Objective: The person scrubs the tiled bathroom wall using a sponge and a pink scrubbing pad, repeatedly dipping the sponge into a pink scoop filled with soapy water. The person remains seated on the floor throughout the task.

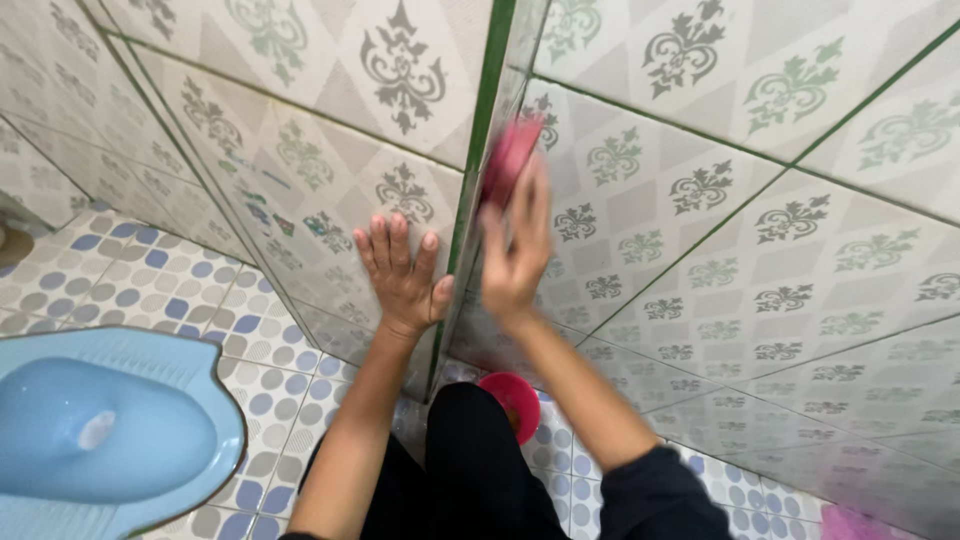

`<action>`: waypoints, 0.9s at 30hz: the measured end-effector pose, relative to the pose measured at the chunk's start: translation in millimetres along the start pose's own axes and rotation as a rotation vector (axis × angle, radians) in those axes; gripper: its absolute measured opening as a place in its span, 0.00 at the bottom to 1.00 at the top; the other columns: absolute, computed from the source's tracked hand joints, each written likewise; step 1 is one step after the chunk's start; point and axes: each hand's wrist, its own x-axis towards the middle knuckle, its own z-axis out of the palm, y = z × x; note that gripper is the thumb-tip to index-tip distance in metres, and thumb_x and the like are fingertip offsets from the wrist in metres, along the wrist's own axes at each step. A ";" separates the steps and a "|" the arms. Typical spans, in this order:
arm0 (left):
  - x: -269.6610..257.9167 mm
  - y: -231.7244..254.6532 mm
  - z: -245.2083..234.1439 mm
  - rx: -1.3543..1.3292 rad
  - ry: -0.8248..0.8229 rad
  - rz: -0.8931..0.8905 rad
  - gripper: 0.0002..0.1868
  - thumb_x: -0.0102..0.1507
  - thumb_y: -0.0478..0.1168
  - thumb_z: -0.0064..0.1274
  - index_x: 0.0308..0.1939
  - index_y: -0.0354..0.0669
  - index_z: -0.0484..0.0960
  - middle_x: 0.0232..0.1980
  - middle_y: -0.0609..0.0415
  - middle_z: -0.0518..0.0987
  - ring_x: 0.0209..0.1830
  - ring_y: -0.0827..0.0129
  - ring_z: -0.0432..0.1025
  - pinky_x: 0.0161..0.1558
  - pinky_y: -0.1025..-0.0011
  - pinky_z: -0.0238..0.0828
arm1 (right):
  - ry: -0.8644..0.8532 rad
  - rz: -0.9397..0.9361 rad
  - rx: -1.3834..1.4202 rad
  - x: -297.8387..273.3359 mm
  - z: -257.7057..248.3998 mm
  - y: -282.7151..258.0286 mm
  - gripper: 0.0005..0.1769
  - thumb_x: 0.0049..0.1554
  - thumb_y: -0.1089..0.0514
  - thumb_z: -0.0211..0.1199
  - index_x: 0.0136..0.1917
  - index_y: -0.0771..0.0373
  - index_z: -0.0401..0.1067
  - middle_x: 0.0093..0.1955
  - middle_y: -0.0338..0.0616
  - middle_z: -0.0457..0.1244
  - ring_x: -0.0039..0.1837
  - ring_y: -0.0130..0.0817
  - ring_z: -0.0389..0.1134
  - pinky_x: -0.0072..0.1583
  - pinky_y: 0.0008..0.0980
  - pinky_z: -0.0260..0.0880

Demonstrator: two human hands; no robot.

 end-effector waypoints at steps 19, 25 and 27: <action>-147.0 8.2 -99.8 -0.062 -0.459 -0.542 0.35 0.68 0.48 0.47 0.77 0.41 0.59 0.81 0.39 0.54 0.82 0.45 0.46 0.75 0.38 0.35 | -0.107 -0.370 -0.106 46.0 -34.9 -46.7 0.32 0.71 0.60 0.57 0.84 0.48 0.54 0.86 0.50 0.46 0.83 0.46 0.52 0.78 0.43 0.62; -288.3 -9.0 -147.4 0.214 -0.660 -0.692 0.30 0.66 0.46 0.44 0.73 0.53 0.64 0.78 0.46 0.60 0.81 0.52 0.53 0.74 0.42 0.46 | -0.159 -1.186 -0.766 44.2 -26.1 -60.3 0.27 0.64 0.49 0.69 0.74 0.42 0.68 0.82 0.39 0.52 0.69 0.30 0.60 0.67 0.35 0.52; -316.7 -13.1 -152.1 0.299 -0.775 -0.672 0.29 0.65 0.48 0.45 0.71 0.54 0.65 0.78 0.49 0.60 0.79 0.55 0.53 0.75 0.41 0.46 | -0.055 -1.282 -0.860 99.3 -16.4 -78.2 0.33 0.62 0.53 0.65 0.79 0.51 0.64 0.85 0.41 0.51 0.72 0.32 0.56 0.68 0.35 0.48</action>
